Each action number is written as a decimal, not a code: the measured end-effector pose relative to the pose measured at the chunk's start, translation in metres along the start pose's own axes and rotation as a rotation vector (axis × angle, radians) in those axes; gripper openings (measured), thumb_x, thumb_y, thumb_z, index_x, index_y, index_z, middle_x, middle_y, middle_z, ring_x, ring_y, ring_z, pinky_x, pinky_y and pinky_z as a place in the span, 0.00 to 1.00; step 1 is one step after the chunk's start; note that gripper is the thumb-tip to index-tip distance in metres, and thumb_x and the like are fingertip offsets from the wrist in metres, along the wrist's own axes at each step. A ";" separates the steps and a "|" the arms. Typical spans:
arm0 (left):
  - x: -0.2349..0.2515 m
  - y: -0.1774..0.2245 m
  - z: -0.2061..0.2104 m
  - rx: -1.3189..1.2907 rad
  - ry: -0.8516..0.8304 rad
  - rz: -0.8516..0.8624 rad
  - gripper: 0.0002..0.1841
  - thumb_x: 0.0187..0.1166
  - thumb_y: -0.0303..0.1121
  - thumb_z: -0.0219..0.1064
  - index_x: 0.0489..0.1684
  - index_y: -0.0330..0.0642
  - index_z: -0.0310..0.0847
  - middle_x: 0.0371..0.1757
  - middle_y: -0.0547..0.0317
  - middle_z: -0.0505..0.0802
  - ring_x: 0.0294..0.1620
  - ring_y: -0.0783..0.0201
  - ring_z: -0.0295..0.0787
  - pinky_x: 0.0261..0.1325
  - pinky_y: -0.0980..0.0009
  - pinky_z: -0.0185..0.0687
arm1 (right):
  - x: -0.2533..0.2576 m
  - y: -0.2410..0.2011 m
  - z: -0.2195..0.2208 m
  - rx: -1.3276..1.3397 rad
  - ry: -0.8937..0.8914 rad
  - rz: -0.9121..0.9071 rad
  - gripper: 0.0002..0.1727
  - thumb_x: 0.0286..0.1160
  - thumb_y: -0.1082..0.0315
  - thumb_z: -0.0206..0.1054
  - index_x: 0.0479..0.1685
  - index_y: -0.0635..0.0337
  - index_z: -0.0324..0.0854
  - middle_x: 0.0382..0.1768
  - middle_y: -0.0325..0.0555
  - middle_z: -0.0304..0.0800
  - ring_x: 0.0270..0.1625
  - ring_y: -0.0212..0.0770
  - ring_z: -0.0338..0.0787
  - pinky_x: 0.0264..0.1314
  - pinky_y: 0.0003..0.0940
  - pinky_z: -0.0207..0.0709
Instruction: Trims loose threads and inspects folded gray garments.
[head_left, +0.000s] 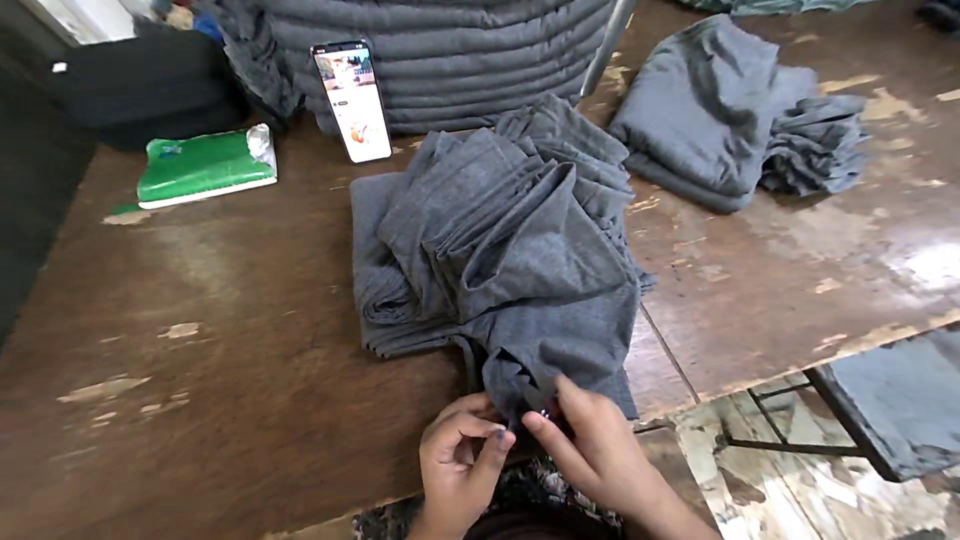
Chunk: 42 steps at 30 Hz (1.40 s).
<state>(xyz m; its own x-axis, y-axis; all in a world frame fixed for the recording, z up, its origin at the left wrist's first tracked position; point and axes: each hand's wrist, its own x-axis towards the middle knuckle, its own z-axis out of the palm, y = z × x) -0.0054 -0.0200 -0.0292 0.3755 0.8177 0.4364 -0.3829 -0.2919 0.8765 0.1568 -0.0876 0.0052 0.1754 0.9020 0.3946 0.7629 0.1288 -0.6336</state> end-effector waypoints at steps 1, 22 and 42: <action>0.000 -0.001 0.003 0.081 0.023 0.017 0.03 0.78 0.35 0.74 0.44 0.52 0.90 0.55 0.72 0.94 0.57 0.78 0.90 0.58 0.80 0.88 | 0.004 0.004 0.000 -0.010 0.052 -0.001 0.25 0.90 0.45 0.53 0.33 0.58 0.75 0.18 0.38 0.72 0.21 0.31 0.74 0.23 0.27 0.71; 0.019 0.018 -0.044 0.516 -0.410 -0.002 0.04 0.76 0.25 0.68 0.31 0.40 0.86 0.40 0.61 0.96 0.49 0.74 0.92 0.59 0.81 0.84 | -0.019 0.044 -0.027 -0.096 -0.299 -0.051 0.26 0.86 0.43 0.55 0.35 0.58 0.78 0.33 0.48 0.81 0.36 0.45 0.84 0.37 0.40 0.79; 0.012 0.010 -0.027 0.333 -0.489 0.076 0.06 0.75 0.22 0.64 0.28 0.40 0.77 0.32 0.58 0.87 0.42 0.68 0.87 0.52 0.78 0.83 | -0.020 0.033 -0.009 -0.395 -0.266 -0.109 0.36 0.87 0.35 0.41 0.26 0.53 0.80 0.30 0.46 0.80 0.37 0.52 0.85 0.29 0.44 0.77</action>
<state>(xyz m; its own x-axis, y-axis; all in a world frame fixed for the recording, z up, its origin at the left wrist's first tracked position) -0.0271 0.0003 -0.0205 0.7325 0.4884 0.4742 -0.1685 -0.5448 0.8214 0.1843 -0.1048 -0.0173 -0.0444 0.9726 0.2282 0.9547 0.1086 -0.2770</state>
